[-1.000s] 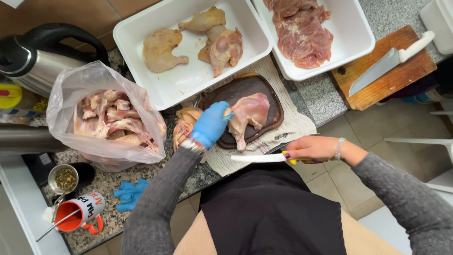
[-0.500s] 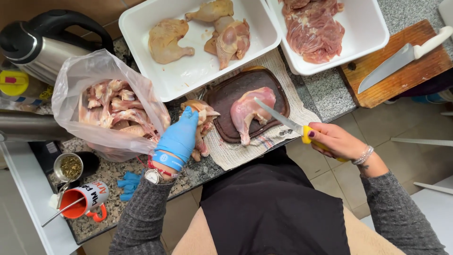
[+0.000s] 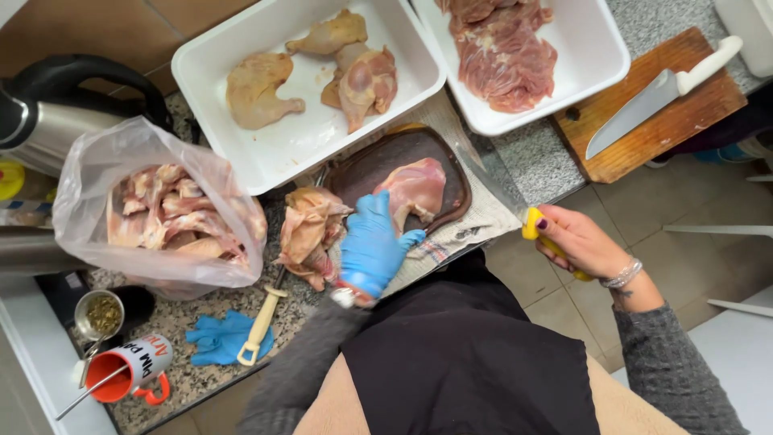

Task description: Deboning raw chicken legs and thighs using a boning knife in a commercial kitchen.

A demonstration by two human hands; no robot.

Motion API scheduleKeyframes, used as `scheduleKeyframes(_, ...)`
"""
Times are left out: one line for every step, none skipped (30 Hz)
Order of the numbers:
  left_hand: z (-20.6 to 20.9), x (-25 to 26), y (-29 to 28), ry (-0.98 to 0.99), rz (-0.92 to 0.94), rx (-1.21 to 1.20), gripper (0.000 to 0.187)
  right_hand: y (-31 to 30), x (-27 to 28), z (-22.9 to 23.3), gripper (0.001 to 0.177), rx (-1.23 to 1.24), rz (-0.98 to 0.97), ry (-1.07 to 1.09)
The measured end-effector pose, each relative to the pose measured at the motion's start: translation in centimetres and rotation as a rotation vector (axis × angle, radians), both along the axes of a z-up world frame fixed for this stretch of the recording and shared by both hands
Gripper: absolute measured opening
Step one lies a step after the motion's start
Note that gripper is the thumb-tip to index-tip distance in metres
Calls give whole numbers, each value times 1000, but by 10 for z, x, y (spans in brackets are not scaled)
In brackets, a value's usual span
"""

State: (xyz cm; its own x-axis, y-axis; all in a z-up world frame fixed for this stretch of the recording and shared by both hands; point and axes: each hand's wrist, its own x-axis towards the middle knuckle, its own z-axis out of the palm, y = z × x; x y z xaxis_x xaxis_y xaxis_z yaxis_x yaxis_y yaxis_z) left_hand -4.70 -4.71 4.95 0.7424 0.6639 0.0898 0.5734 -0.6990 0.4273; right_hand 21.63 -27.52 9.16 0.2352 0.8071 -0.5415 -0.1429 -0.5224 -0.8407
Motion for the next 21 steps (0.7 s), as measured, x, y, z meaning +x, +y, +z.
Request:
scheduleKeyframes(-18, 8, -6, 0, -2, -2, 92, -4, 0, -3, 34, -2, -2, 0)
scheduleKeyframes(-35, 16, -12, 56, 83, 15, 83, -7, 0, -7, 34, -7, -8, 26)
scheduleKeyframes(-53, 27, -16, 106, 166, 34, 76, -10, 3, -10, 33, -8, -16, 46)
scheduleKeyframes(-56, 31, -14, 100, 162, 35, 76, -10, 7, -11, 33, -8, -20, 40)
scheduleKeyframes(-59, 32, -14, 184, 201, 0, 66, -11, 11, -12, 33, 2, -8, 57)
scheduleKeyframes(-62, 34, -14, 269, 238, -34, 59, -12, 14, -14, 33, 12, 4, 73)
scheduleKeyframes(-72, 24, -4, 272, 245, -42, 59, -15, 17, -12, 33, 5, 11, 76)
scheduleKeyframes(-82, 13, 6, 69, 109, -74, 56, -18, 19, -11, 33, 0, 23, 81)
scheduleKeyframes(-92, 5, 20, -139, -25, -94, 53, -17, 24, -10, 33, 6, 38, 81)
scheduleKeyframes(-54, 14, 36, -142, -15, -89, 53, -17, 32, -10, 33, 9, 48, 78)
scheduleKeyframes(-17, 20, 50, 44, 44, -578, 42, -18, 38, -9, 32, 5, 49, 77)
scheduleKeyframes(21, 26, 63, 231, 94, -1068, 33, -20, 44, -9, 32, 0, 50, 76)
scheduleKeyframes(-20, 21, 69, 227, 103, -1066, 33, -21, 47, -6, 32, 2, 59, 78)
scheduleKeyframes(-61, 16, 75, 78, 68, -1417, 29, -22, 51, -2, 32, -11, 59, 68)
scheduleKeyframes(-101, 14, 86, -84, 20, -1758, 28, -21, 57, 1, 32, -19, 55, 54)
scheduleKeyframes(-95, 18, 83, -90, 20, -1750, 28, -17, 63, 2, 32, -12, 59, 51)
scheduleKeyframes(-90, 22, 77, -104, 82, -1791, 27, -17, 66, 2, 31, -26, 50, 38)
scheduleKeyframes(-86, 26, 72, -118, 145, -1831, 26, -17, 69, 1, 31, -40, 41, 26)
scheduleKeyframes(-97, 28, 73, -108, 147, -1841, 26, -21, 68, 1, 31, -50, 35, 31)
scheduleKeyframes(-108, 28, 74, -24, 42, -1564, 26, -24, 66, 1, 31, -71, 40, -12)
scheduleKeyframes(-120, 32, 78, 46, -58, -1280, 28, -23, 67, 2, 32, -89, 50, -61)
